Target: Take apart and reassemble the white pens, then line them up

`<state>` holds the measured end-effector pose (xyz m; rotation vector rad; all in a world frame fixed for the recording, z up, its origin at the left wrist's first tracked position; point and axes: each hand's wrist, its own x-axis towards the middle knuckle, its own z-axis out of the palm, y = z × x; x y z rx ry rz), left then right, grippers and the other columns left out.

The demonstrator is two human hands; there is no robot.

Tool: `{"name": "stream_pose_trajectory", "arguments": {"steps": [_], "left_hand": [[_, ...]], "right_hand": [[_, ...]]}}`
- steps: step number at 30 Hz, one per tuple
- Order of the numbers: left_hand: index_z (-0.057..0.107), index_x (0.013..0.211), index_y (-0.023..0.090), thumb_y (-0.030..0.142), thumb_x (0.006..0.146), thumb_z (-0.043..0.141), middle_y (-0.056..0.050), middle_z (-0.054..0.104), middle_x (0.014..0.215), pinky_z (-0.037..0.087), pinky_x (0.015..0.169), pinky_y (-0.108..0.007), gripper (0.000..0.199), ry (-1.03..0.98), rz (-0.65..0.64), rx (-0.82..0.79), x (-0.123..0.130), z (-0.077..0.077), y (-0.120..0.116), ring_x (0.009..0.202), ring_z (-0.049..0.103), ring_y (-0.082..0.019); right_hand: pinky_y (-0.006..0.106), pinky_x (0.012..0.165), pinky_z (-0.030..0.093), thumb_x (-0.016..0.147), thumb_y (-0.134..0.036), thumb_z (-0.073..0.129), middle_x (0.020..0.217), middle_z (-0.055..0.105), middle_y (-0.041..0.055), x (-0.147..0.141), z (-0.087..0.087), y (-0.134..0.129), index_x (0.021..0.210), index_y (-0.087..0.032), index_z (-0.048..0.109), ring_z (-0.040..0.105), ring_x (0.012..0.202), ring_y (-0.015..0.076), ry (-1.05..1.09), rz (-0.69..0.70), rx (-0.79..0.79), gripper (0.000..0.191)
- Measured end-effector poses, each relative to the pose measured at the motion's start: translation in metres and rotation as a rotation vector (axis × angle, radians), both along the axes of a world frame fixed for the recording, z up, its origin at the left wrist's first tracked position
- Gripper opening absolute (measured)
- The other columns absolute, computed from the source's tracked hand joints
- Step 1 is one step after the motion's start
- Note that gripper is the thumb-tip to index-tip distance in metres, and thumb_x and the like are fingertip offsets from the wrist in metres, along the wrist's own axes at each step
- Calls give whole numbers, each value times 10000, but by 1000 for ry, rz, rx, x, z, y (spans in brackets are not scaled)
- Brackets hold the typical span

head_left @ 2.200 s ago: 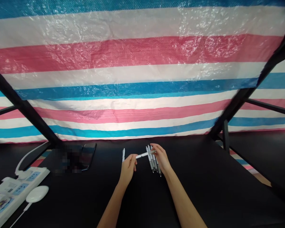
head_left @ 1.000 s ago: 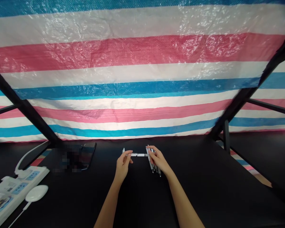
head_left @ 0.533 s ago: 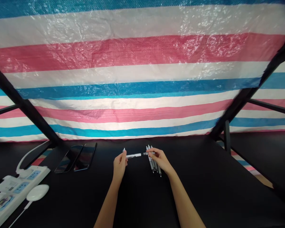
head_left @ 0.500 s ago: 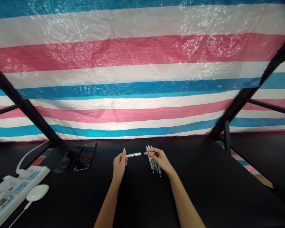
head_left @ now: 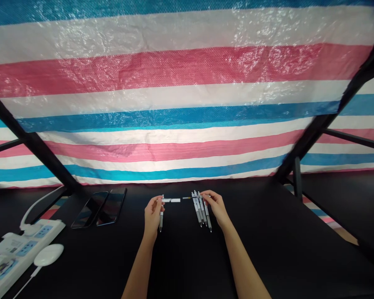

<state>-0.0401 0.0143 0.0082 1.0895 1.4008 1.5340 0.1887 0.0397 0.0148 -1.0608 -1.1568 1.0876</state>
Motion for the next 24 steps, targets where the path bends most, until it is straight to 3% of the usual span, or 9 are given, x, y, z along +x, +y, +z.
{"name": "stream_pose_trajectory", "arguments": {"steps": [24], "left_hand": [[656,936,145,568,693,614,-10,591,685,448,564,-217,490,-61,-22,-30,0,-3,1,573,519,-91]], "right_hand": [[251,526,369,673,-412,653,606,555,-1,-2,-3,2,705,-170,677,438,522,116,-36,26,-14,246]]}}
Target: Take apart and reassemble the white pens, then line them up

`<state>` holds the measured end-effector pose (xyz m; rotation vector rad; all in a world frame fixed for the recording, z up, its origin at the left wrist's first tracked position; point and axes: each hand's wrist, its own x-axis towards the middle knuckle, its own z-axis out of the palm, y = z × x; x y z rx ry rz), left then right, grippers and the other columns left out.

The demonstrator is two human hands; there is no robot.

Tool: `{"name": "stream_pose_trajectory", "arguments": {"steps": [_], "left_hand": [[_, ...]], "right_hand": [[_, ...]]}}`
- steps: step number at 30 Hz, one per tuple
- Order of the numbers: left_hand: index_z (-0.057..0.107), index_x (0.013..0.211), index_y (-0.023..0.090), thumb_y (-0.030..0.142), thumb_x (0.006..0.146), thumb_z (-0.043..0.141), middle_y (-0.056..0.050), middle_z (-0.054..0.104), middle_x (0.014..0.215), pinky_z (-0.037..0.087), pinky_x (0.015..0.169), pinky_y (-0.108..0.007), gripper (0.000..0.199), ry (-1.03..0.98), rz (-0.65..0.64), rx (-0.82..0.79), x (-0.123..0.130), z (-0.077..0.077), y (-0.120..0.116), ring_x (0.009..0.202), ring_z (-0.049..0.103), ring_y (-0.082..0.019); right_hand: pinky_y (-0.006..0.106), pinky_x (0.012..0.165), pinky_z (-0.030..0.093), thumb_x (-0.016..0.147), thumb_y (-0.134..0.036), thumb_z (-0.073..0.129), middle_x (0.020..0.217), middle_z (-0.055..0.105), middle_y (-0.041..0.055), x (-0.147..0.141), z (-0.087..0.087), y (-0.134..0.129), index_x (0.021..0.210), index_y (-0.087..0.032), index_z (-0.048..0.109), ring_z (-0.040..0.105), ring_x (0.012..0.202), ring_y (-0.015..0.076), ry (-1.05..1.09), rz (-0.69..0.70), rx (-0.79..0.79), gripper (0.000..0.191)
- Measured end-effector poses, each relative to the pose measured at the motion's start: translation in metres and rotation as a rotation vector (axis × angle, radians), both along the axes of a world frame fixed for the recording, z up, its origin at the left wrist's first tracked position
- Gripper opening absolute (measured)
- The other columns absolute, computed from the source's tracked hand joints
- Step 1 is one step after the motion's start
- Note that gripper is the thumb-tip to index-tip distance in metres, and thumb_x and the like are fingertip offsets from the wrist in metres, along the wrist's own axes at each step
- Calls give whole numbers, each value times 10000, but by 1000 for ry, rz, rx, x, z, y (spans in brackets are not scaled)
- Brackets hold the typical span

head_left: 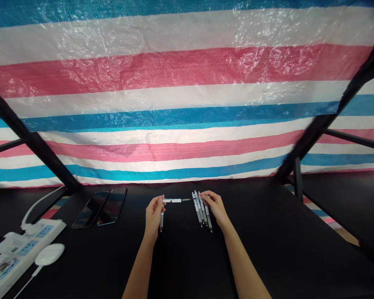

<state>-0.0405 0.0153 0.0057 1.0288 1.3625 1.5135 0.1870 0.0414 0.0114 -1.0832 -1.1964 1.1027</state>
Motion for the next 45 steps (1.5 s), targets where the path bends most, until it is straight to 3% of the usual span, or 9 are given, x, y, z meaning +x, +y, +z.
{"name": "stream_pose_trajectory", "arguments": {"steps": [13,39,45], "left_hand": [[663,871,150,521,663,649,-3,604,654,471,529,-219,426,28,-27,9,12,4,-1,506,525,-82],[674,867,138,552,644,650,-31,633,662,460,543,-240,471,50,-44,2,12,8,-3,518,539,-101],[673,847,141,556,626,662,-22,627,641,457,528,-231,470,28,-30,5,13,9,-3,509,530,-95]], "right_hand": [[267,560,428,672,-449,680,677,610,22,-25,-4,-6,797,-188,704,532,606,149,-61,162,-12,290],[239,521,359,638,-398,707,682,590,1,-21,-11,-3,839,-176,684,469,548,110,-96,196,4,301],[249,531,384,703,-467,655,626,591,5,-21,-10,-3,824,-165,688,498,545,126,-144,228,-8,326]]}}
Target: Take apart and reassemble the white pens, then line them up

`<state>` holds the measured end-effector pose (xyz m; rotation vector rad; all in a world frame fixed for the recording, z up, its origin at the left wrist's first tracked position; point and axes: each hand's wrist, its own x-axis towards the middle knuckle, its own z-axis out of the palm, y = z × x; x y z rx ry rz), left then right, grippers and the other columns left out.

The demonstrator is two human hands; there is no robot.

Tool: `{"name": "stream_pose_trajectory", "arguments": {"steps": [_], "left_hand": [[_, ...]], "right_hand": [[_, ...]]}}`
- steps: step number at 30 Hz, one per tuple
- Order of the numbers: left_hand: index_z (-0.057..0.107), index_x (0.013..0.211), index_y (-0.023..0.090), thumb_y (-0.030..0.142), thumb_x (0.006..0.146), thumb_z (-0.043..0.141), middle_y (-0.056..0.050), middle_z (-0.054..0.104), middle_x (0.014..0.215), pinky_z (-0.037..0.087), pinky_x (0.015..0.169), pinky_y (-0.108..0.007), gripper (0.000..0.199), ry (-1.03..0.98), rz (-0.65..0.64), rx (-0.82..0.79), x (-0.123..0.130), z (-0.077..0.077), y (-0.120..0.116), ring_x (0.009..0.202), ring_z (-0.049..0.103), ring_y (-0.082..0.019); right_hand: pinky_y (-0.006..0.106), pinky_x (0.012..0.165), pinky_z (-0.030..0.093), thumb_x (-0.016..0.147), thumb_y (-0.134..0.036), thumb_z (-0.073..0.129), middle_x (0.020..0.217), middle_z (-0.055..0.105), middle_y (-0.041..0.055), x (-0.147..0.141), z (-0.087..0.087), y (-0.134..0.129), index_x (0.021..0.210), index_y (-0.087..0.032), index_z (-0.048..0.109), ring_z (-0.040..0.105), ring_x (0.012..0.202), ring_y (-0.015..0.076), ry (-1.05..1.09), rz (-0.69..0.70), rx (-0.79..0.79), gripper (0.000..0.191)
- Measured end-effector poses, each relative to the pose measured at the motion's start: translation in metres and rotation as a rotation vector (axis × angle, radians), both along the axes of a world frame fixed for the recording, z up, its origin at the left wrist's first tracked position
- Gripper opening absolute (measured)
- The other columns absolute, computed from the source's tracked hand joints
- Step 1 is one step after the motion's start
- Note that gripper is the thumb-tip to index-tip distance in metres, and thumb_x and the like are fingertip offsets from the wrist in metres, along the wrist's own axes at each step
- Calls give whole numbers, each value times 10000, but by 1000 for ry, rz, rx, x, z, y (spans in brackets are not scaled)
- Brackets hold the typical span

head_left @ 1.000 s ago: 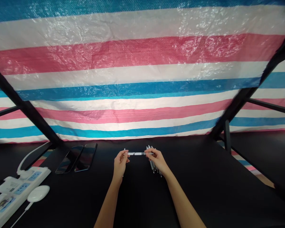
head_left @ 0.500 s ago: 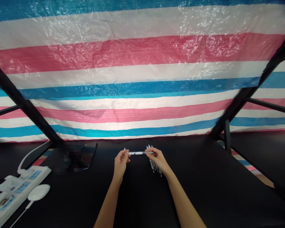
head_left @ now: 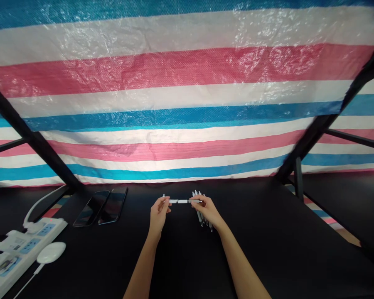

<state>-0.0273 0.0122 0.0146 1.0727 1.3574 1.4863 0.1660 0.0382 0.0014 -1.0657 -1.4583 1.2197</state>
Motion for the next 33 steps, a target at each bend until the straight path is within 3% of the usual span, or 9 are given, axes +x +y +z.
{"name": "stream_pose_trajectory", "arguments": {"steps": [4,8,10,15,20,23,26,29,33], "left_hand": [[670,852,141,566,633,653,-16,616,643,463,531,-230,479,-5,-2,10,0,-1,0,511,530,-93],[668,863,141,571,644,643,-16,607,647,466,535,-233,483,-5,7,12,-1,-1,0,517,528,-96],[668,870,141,571,649,637,-19,608,656,465,539,-233,484,-9,11,6,-2,-1,0,523,529,-96],[672,861,149,569,642,640,-23,612,660,467,541,-243,475,-13,15,3,-2,-1,-1,526,531,-103],[672,862,146,564,644,644,-22,613,658,468,544,-242,472,-21,8,4,-2,-1,-1,529,535,-103],[669,880,144,560,653,641,-21,616,672,465,546,-231,474,-25,15,-2,-3,-2,-1,532,532,-95],[671,880,143,565,655,636,-20,614,671,463,543,-229,479,-22,24,-2,-3,-1,-1,530,533,-94],[674,863,141,577,640,635,-19,608,658,461,533,-234,491,-17,31,-8,-2,1,-2,520,532,-98],[675,865,143,576,636,638,-17,608,659,462,532,-233,491,-13,26,-1,-1,1,-1,520,532,-97]], "right_hand": [[261,552,407,778,-541,545,605,588,21,0,2,-1,696,-159,673,522,555,138,-76,4,29,411],[250,555,413,700,-481,664,676,559,-3,5,3,-1,990,-174,651,513,583,129,-17,7,62,422],[241,557,410,660,-427,714,721,551,-8,9,3,-1,1019,-183,633,489,577,111,-14,14,91,442],[234,516,378,678,-463,687,640,542,-10,12,0,1,787,-166,655,462,539,111,-102,-6,84,317],[247,511,340,806,-577,478,521,476,-4,13,1,2,559,-164,595,443,520,127,-192,-79,94,496],[240,508,330,770,-551,551,570,477,-15,16,3,1,695,-170,644,423,529,120,-194,-127,106,398],[230,514,343,690,-480,674,582,460,-43,19,5,-1,826,-186,645,411,521,108,-161,-64,108,325],[232,520,343,706,-489,658,565,450,-44,18,6,-2,731,-180,625,412,517,107,-161,-30,119,312],[251,548,342,821,-554,478,586,501,1,16,6,-1,613,-166,616,447,562,131,-195,-23,139,461]]}}
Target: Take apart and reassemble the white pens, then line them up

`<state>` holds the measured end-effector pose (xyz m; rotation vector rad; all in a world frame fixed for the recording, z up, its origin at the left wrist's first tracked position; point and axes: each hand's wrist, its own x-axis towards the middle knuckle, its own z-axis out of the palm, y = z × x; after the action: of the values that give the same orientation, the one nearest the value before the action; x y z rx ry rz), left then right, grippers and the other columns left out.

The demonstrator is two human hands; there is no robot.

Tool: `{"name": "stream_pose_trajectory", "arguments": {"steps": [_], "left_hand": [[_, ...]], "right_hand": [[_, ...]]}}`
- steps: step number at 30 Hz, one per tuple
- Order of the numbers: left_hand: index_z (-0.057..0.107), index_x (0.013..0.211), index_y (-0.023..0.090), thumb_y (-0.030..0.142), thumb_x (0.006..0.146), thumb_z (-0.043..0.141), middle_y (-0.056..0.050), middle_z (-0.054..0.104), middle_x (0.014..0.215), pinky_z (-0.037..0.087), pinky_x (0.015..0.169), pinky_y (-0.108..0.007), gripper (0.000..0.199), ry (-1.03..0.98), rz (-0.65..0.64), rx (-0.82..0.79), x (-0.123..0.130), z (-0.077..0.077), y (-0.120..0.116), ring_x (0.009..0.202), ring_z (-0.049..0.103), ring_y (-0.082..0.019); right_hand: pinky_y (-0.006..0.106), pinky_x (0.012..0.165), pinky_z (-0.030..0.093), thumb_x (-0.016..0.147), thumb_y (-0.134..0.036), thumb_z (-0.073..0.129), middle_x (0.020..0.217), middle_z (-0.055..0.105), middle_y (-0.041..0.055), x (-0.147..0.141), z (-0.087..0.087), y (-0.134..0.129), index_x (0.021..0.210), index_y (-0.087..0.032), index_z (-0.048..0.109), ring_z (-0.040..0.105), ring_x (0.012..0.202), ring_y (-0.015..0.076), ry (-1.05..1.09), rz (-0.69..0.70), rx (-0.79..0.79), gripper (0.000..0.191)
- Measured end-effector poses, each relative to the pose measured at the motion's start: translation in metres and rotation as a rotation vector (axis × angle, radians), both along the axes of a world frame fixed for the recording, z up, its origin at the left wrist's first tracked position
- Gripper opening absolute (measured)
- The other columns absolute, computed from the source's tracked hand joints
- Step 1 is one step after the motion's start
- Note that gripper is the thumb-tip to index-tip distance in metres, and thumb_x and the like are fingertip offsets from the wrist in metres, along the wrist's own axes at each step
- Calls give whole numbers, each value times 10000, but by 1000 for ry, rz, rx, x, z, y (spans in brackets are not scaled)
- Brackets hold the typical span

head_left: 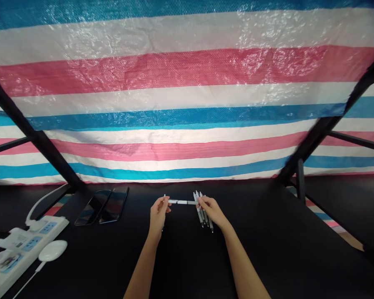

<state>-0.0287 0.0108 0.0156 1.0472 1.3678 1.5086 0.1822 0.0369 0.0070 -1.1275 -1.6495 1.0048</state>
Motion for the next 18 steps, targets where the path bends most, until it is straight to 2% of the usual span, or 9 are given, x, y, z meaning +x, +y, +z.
{"name": "stream_pose_trajectory", "arguments": {"steps": [5,7,9,11,15,18], "left_hand": [[677,849,147,567,633,651,-17,611,644,469,524,-230,474,-18,13,13,0,-1,0,513,535,-96],[678,847,148,561,635,653,-13,608,639,468,527,-227,465,-20,13,15,0,-1,0,514,534,-94],[678,848,148,554,637,656,-10,609,640,463,527,-222,458,-23,4,13,0,-1,0,514,530,-89],[678,849,148,550,636,659,-9,611,645,461,528,-217,455,-27,0,8,0,-1,0,515,526,-84],[678,853,149,550,641,657,-9,613,649,466,534,-218,454,-31,11,2,0,-2,1,517,530,-85],[675,850,149,545,650,651,-8,611,646,466,540,-221,445,-21,6,8,-1,-3,1,520,530,-87]], "right_hand": [[240,537,335,701,-514,648,580,463,-37,0,2,-2,762,-182,637,418,539,119,15,-21,-26,338],[240,540,331,736,-501,620,572,456,-37,0,2,-2,699,-177,613,415,537,115,1,2,-13,326],[246,544,325,817,-503,514,565,466,-21,0,2,-2,615,-171,580,422,544,119,-21,19,-8,394],[250,549,323,848,-499,461,573,479,-10,0,0,-1,604,-169,573,430,554,125,-29,19,-16,425],[240,541,315,759,-472,606,611,472,-28,1,-2,0,767,-176,612,420,561,121,-14,8,-24,296],[240,533,296,806,-495,538,580,435,-32,1,-2,0,660,-175,569,396,542,115,-30,49,-6,352]]}}
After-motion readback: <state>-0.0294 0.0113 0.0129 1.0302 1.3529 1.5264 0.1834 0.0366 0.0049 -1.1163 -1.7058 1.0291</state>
